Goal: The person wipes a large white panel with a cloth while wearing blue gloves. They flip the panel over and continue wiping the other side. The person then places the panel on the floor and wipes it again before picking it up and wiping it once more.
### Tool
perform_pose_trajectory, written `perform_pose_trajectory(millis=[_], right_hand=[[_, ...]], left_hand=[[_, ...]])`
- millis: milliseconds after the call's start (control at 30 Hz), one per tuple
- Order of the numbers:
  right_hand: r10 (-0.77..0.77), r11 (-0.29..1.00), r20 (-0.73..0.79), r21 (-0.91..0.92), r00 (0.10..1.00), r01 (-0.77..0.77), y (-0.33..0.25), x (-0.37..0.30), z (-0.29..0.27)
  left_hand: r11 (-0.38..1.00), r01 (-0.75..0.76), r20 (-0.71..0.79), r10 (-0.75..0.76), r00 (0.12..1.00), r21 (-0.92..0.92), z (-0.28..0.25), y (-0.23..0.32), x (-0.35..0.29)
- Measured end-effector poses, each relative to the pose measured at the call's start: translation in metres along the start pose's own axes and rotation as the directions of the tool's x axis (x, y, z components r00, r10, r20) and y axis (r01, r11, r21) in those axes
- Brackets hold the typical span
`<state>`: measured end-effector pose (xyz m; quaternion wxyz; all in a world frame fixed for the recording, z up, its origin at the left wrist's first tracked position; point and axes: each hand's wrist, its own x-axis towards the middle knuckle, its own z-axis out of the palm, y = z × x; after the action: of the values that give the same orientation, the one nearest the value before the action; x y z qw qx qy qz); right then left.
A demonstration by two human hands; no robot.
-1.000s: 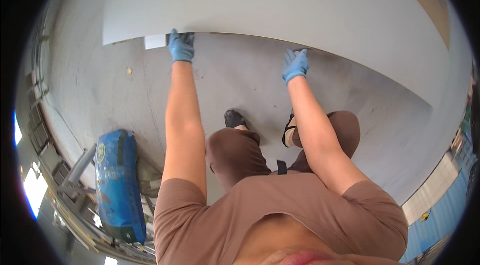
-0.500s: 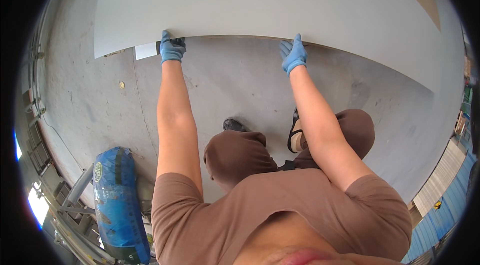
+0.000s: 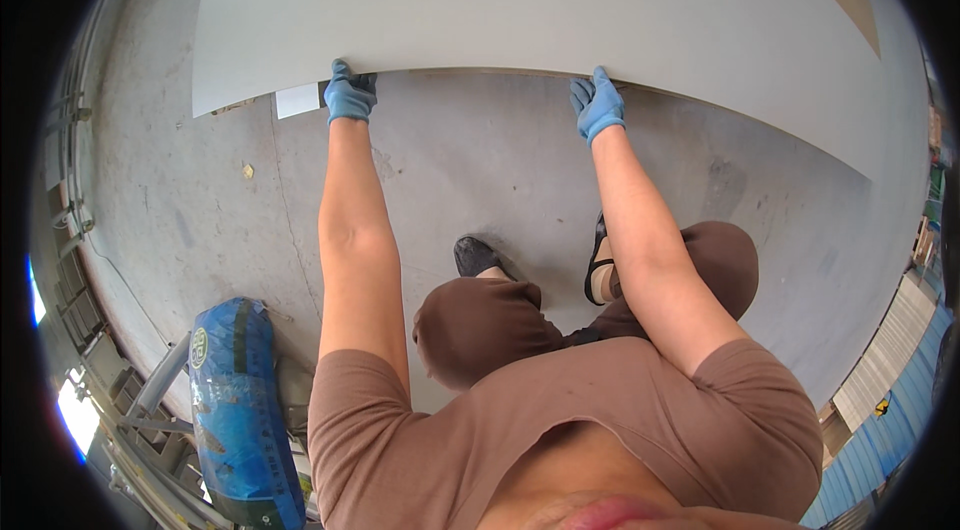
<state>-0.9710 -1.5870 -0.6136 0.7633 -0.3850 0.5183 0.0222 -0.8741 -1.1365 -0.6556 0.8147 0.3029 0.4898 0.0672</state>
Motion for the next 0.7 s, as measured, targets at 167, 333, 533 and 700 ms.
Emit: perform_pose_trajectory(millis=[167, 333, 533, 700], right_hand=[[0.0, 1.0, -0.002, 0.008, 1.0, 0.0, -0.01, -0.004, -0.002], [-0.024, 0.999, 0.002, 0.036, 1.0, 0.024, -0.01, -0.002, -0.007], [-0.024, 0.998, 0.047, 0.054, 0.999, 0.021, 0.0, 0.006, -0.008], [-0.039, 0.999, 0.092, 0.034, 0.995, 0.036, 0.001, 0.014, -0.009]], left_hand=[[0.999, -0.029, 0.038, 0.03, 0.999, -0.024, 0.0, -0.005, -0.015], [0.999, -0.021, 0.007, 0.021, 1.0, -0.025, 0.004, -0.007, -0.02], [0.998, -0.059, 0.009, 0.059, 0.998, -0.021, 0.016, -0.007, -0.026], [0.997, -0.016, 0.024, 0.014, 1.0, 0.073, 0.016, -0.001, -0.035]])
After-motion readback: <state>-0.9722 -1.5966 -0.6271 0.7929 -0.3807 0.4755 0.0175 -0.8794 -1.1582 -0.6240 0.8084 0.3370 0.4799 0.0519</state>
